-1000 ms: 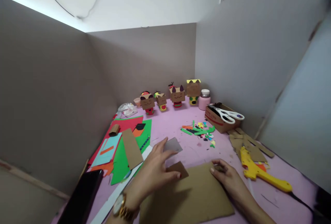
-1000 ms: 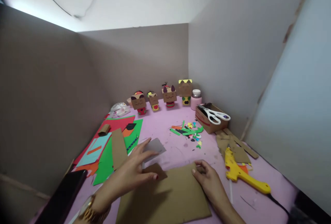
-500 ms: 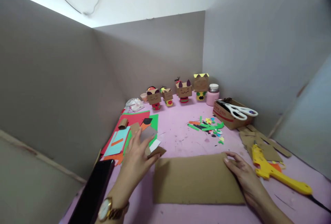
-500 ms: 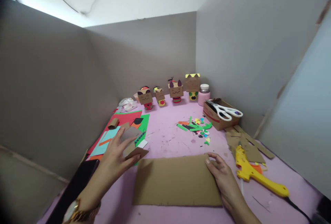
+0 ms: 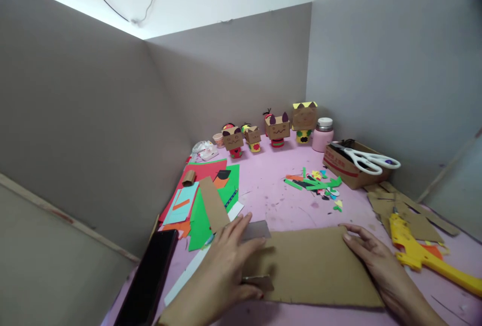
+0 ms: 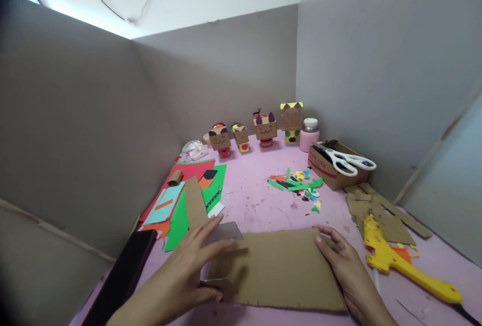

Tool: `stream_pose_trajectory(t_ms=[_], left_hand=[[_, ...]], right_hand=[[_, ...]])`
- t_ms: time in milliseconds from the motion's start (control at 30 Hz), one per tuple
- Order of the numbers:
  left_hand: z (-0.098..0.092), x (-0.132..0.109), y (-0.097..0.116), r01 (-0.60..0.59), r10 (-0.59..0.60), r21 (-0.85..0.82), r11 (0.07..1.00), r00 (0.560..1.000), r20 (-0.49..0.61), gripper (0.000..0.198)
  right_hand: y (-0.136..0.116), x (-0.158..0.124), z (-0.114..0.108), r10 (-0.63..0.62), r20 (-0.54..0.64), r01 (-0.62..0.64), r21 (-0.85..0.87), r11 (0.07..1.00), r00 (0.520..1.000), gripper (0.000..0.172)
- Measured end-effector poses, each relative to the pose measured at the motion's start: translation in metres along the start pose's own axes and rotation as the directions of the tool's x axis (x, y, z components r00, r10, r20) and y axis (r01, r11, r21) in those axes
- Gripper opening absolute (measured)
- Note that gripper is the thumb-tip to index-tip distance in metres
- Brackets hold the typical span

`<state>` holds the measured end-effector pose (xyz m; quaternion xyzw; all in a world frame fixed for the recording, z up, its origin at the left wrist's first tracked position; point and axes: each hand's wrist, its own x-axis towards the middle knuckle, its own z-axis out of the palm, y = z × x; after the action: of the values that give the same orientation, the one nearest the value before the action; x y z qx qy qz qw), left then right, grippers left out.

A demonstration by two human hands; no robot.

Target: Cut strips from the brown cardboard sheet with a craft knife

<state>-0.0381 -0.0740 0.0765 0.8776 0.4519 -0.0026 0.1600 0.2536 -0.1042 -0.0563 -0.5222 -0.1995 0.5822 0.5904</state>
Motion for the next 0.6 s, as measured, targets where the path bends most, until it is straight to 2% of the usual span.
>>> stream_pose_trajectory(t_ms=[133,167,233,300,333,400,433,500,533,600], left_hand=[[0.004,0.007,0.007,0.003,-0.004,0.063,0.998,1.000,0.018,0.080],[0.004,0.007,0.007,0.016,-0.017,0.068,0.998,1.000,0.015,0.078],[0.004,0.006,0.004,0.044,-0.044,0.062,0.997,0.999,0.007,0.075],[0.004,0.001,-0.002,0.055,-0.055,0.042,0.998,0.998,-0.011,0.074],[0.005,-0.001,-0.005,0.056,-0.056,0.032,0.998,0.998,-0.027,0.073],[0.007,-0.007,-0.012,0.065,-0.064,0.013,0.998,0.996,-0.064,0.072],[0.009,-0.010,-0.015,0.074,-0.074,0.005,0.997,0.994,-0.081,0.072],[0.012,-0.016,-0.021,0.095,-0.096,-0.009,0.995,0.988,-0.123,0.071],[0.014,-0.018,-0.024,0.102,-0.104,-0.019,0.995,0.983,-0.153,0.070],[0.020,-0.023,-0.030,0.100,-0.106,-0.037,0.994,0.967,-0.230,0.067]], right_hand=[[0.004,0.004,-0.004,0.012,0.005,-0.011,-0.071,0.997,1.000,0.046],[0.006,0.005,-0.006,-0.021,-0.008,0.020,-0.152,0.988,1.000,0.046],[0.009,0.009,-0.012,-0.168,-0.056,0.135,-0.379,0.915,0.984,0.044],[0.009,0.009,-0.014,-0.374,-0.070,0.258,-0.607,0.752,0.925,0.043],[0.008,0.008,-0.012,-0.467,-0.037,0.313,-0.696,0.647,0.884,0.042],[0.004,0.002,-0.002,-0.565,0.118,0.414,-0.803,0.430,0.816,0.039],[0.002,-0.002,0.006,-0.562,0.238,0.467,-0.829,0.308,0.792,0.038],[-0.001,-0.010,0.030,-0.436,0.461,0.566,-0.811,0.148,0.773,0.042],[0.000,-0.013,0.043,-0.349,0.533,0.596,-0.797,0.100,0.771,0.047],[0.003,-0.017,0.069,-0.209,0.585,0.604,-0.796,0.039,0.784,0.061]])
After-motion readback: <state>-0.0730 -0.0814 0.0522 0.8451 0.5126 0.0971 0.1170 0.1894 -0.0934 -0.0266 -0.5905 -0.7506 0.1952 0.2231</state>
